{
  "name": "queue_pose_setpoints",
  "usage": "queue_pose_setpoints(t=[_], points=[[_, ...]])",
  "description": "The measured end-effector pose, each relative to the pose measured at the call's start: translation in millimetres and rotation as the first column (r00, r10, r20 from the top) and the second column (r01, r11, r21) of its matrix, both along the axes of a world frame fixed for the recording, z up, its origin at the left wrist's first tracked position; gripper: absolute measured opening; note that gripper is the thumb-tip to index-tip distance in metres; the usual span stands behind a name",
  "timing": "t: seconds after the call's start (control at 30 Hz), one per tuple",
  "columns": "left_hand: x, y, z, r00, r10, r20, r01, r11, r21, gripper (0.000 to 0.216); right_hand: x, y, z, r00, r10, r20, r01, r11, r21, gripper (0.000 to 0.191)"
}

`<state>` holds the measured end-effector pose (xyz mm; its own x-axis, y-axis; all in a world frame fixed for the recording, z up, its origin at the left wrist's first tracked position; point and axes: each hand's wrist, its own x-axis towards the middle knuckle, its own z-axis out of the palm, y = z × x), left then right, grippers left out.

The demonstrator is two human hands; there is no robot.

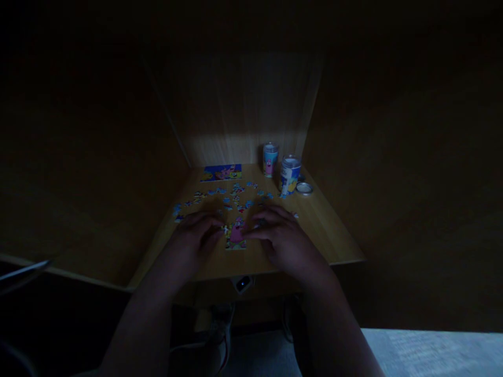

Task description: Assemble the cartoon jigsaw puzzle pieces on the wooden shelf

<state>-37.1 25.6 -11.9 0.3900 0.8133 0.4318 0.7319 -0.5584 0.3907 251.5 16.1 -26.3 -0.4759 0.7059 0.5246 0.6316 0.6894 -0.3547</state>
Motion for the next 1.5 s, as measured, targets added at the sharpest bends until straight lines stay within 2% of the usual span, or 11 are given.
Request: queue_pose_setpoints(t=[0.33,0.57,0.9,1.17,1.5], points=[[0.1,-0.6,1.0,0.999,-0.032,-0.019,0.032,0.999,0.012,0.013,-0.5,-0.1,3.1,0.998,0.059,-0.017,-0.060,0.998,-0.006,0.064],[4.2,-2.9,6.9,0.998,-0.032,-0.050,0.034,0.999,0.030,0.012,-0.1,-0.1,2.2,0.999,0.042,-0.002,-0.042,0.998,-0.043,0.055],[-0.1,-3.4,2.5,0.996,-0.064,-0.056,0.067,0.997,0.038,0.022,-1.6,-0.4,3.4,1.000,0.028,0.004,-0.028,0.999,-0.028,0.051],[1.3,-3.5,4.5,0.997,-0.062,-0.045,0.064,0.996,0.057,0.017,-3.8,-2.4,4.7,1.000,0.009,-0.006,-0.009,1.000,-0.021,0.046],[0.3,-3.7,4.4,0.993,-0.109,-0.055,0.113,0.991,0.066,0.024,-2.5,-1.1,2.8,1.000,0.010,-0.001,-0.010,1.000,-0.022,0.050]])
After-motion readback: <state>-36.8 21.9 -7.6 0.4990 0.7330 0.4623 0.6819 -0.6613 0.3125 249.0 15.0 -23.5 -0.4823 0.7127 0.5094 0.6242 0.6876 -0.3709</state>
